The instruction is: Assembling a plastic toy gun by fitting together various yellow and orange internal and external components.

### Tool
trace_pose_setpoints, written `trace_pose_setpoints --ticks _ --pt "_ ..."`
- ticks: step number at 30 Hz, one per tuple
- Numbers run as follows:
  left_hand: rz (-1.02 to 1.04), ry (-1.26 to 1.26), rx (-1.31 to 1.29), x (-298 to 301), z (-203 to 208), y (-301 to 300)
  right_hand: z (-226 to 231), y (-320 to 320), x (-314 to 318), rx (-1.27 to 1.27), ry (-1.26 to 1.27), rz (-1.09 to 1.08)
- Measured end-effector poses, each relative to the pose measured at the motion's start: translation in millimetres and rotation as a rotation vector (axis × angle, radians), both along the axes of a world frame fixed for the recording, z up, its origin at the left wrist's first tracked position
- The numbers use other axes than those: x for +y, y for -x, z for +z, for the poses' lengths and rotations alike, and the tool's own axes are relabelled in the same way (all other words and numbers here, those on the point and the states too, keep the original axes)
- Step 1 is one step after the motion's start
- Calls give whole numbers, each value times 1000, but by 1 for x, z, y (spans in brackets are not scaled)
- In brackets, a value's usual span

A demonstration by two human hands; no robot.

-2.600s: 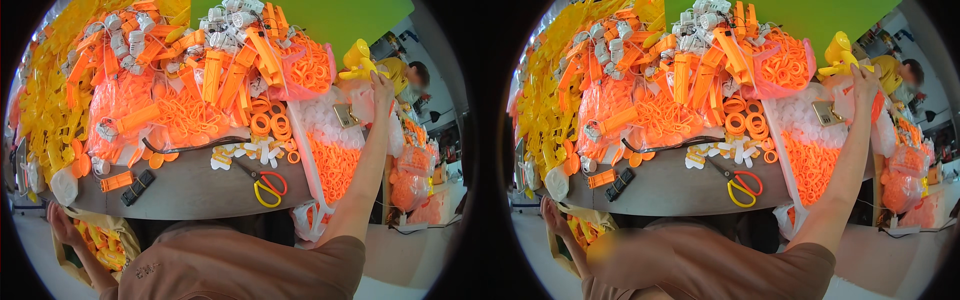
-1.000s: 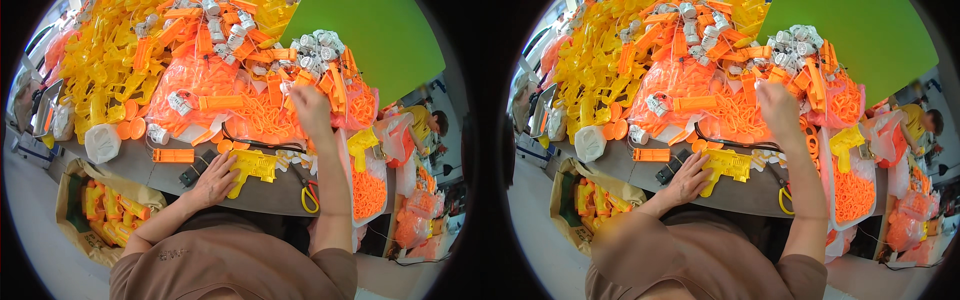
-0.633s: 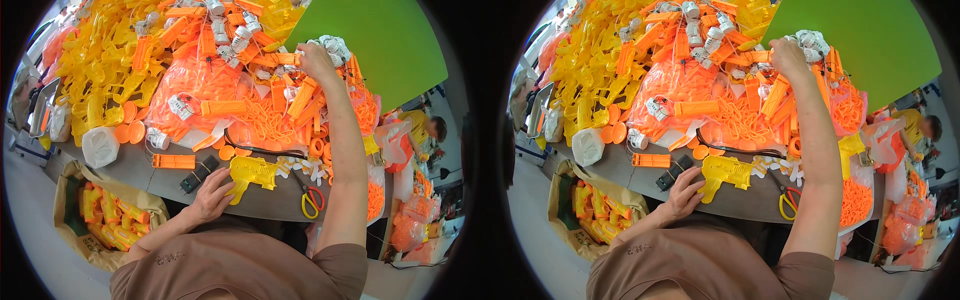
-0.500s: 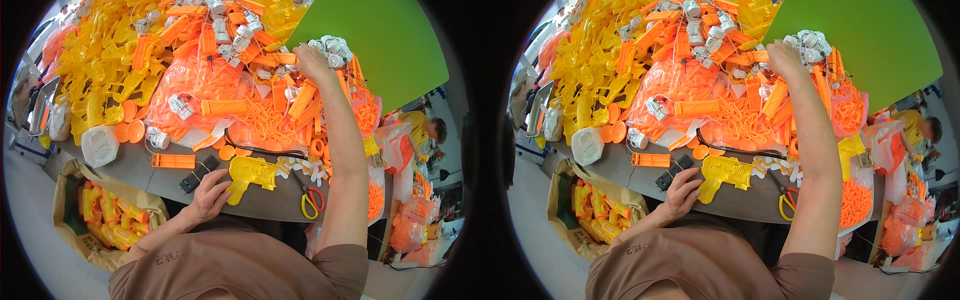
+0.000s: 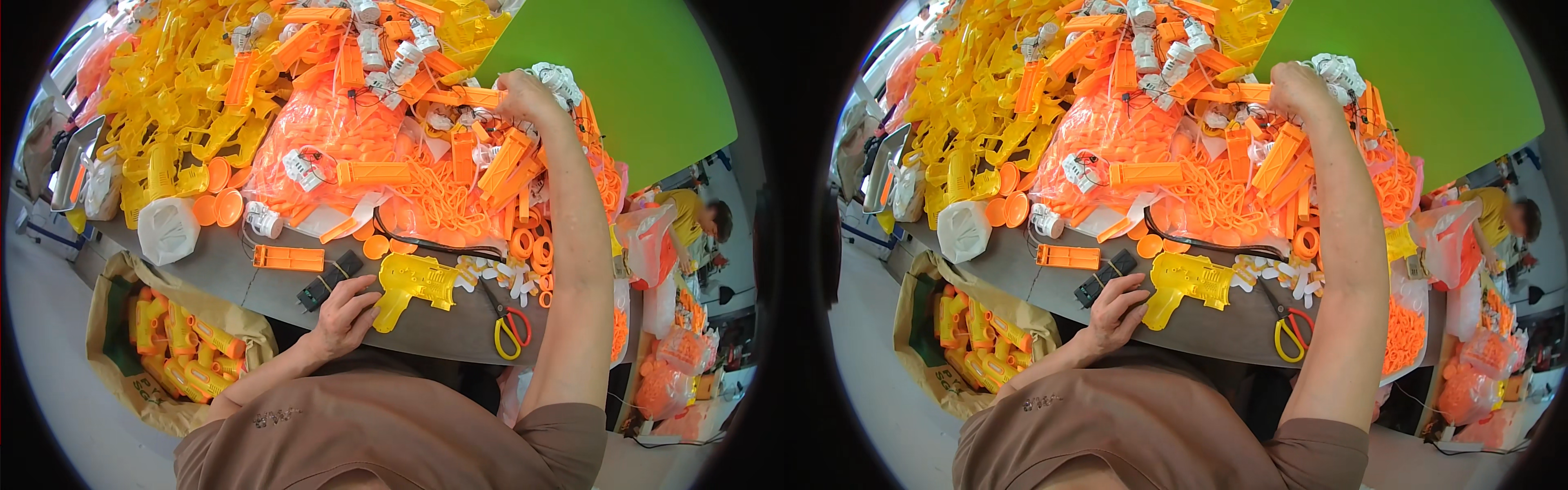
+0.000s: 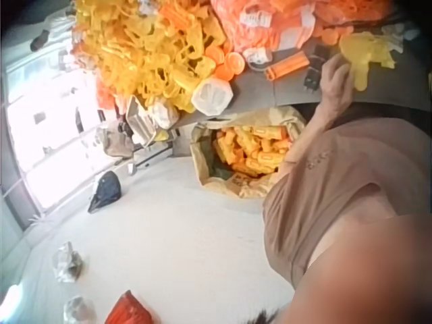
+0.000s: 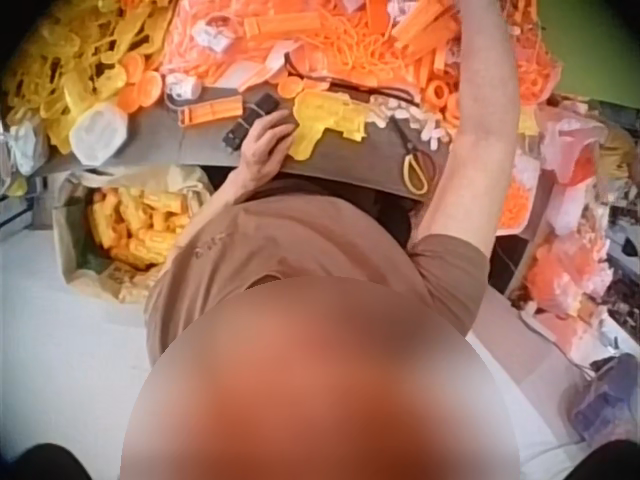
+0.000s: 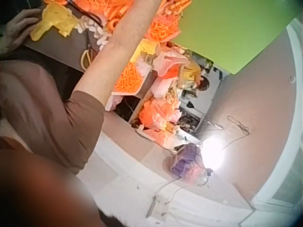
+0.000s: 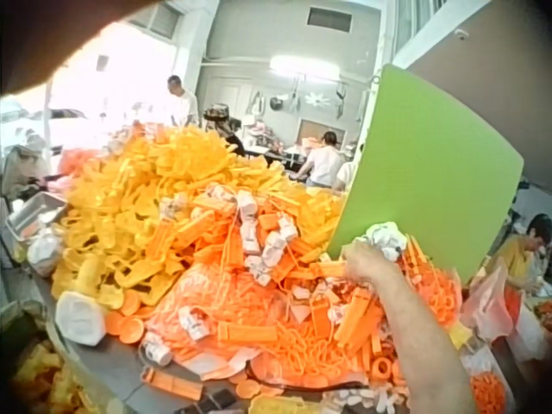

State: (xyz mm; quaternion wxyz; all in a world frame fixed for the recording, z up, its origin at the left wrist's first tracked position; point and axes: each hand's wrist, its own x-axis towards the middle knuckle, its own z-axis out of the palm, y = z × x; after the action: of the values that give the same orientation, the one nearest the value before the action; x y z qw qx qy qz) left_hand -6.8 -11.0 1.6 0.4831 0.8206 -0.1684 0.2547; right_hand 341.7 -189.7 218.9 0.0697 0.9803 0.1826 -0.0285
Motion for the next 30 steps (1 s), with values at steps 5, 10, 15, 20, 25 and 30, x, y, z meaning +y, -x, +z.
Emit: trace_pose_setpoints --ticks 5,10,15,20,25,30 --pt "7 8 -14 0 1 1 -31 6 41 -420 -303 392" --pt "18 19 -35 4 -1 2 -43 -30 113 -492 -660 341" --pt "2 15 -46 -1 4 0 -50 -70 124 -236 -662 -68" --pt "-7 23 -42 0 2 1 -32 -55 104 -354 -776 119" --pt "15 -46 -218 23 47 -14 26 -9 80 -435 -920 381" --pt "287 -186 -383 85 145 -95 97 60 65 -276 -884 448"
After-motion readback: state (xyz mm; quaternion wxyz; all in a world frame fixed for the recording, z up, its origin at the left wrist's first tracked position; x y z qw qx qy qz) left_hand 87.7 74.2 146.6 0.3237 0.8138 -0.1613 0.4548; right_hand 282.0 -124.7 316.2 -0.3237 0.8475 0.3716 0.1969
